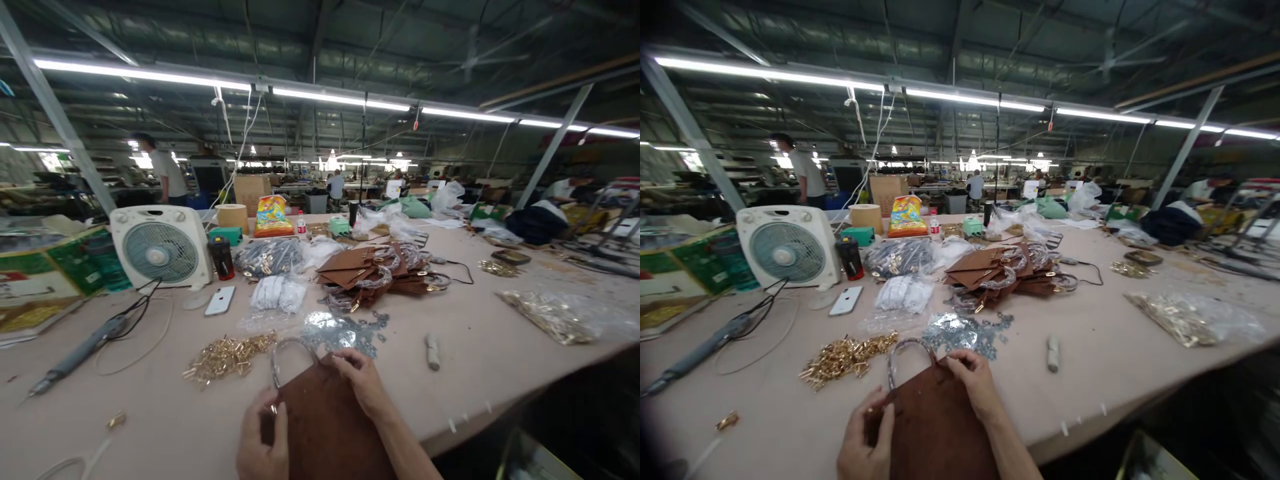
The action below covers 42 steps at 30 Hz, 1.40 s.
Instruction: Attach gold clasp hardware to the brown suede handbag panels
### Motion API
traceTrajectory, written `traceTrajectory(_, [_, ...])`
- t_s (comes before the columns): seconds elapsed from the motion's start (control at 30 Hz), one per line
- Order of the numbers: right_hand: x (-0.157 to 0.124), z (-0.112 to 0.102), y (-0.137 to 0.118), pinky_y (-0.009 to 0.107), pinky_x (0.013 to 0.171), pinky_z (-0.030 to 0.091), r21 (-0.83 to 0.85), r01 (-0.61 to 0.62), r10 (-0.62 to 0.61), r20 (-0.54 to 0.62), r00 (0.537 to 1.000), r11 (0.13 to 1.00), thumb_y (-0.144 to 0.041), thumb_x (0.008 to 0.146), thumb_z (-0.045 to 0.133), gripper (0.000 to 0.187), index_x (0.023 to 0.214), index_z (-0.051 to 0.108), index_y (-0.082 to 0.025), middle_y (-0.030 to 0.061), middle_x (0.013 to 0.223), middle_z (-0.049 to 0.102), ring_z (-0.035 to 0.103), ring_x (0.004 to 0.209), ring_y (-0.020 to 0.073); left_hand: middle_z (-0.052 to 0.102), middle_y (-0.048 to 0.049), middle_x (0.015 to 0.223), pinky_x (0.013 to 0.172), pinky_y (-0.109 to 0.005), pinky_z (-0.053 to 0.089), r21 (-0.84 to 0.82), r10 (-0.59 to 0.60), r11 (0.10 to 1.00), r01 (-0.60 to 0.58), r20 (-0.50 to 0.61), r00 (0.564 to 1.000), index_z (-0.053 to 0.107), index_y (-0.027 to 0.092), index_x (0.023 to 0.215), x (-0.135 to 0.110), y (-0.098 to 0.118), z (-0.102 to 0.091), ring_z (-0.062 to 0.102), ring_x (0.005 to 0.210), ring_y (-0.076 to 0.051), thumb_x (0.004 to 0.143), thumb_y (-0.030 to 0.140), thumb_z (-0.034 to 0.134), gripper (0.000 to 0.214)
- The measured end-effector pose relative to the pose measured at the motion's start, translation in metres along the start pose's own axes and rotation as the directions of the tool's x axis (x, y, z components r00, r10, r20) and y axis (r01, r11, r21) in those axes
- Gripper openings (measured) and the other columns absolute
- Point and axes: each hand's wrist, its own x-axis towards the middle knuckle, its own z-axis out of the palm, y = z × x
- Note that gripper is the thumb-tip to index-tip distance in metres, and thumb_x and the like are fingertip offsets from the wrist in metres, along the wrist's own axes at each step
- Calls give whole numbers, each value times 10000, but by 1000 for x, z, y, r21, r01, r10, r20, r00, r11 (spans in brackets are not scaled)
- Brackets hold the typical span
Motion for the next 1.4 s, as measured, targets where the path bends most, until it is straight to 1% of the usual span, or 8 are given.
traceTrajectory(0.13, [-2,-8,11,305,742,455,77,11,-10,-5,1000,997,-558,861,776,382,1012,791,-207,19,807,685,577,757,180,744,-94,1085,946,-409,582,-61,177,984,-170,131,975,748,231,1035,0,28,19,703,1012,-293,850,486,714,317])
traceTrajectory(0.33, [0,-8,12,312,693,464,210,-58,51,43,998,976,-531,852,808,469,1205,753,-226,13,792,687,585,712,175,734,-114,1183,902,-413,587,-147,129,986,-76,393,910,702,233,1241,15,62,63,717,947,-273,954,444,638,362])
traceTrajectory(0.5, [1,-11,18,284,611,457,266,-93,82,54,995,959,-521,809,853,402,1045,784,-203,5,709,667,557,623,149,733,-119,1246,1020,-427,557,-328,135,943,58,537,833,747,232,1238,14,50,94,687,1147,-294,948,502,649,408])
traceTrajectory(0.63, [3,-13,19,265,589,435,251,-101,83,81,993,963,-541,850,810,413,1087,799,-203,-8,669,635,508,599,127,767,-124,1104,796,-368,620,-374,53,896,239,625,779,681,192,1348,10,31,101,729,882,-247,954,541,642,528])
traceTrajectory(0.9, [2,-12,15,254,556,420,243,-122,104,88,991,962,-560,853,804,427,1102,778,-214,-18,658,633,509,562,121,742,-120,1148,771,-335,610,-399,48,874,278,640,767,699,190,1314,11,29,101,711,842,-213,904,527,719,531])
traceTrajectory(1.1, [2,-12,13,239,540,402,223,-103,81,106,991,969,-569,874,778,385,977,760,-199,-25,634,617,507,537,108,755,-82,991,755,-321,601,-427,79,853,298,671,737,693,184,1295,10,35,101,707,806,-199,921,466,720,469])
traceTrajectory(1.27, [3,-14,15,242,546,397,191,-68,48,108,993,979,-545,907,751,363,859,755,-185,-27,613,589,496,542,106,757,-85,1020,760,-328,623,-423,85,869,259,641,763,718,192,1260,10,33,101,722,806,-201,904,450,737,440])
traceTrajectory(1.4, [2,-15,17,246,563,398,175,-68,50,104,993,982,-528,908,756,340,877,764,-190,-32,607,588,495,548,108,758,-99,1094,777,-323,627,-408,87,885,225,620,780,736,206,1247,9,29,101,731,834,-205,916,448,727,410])
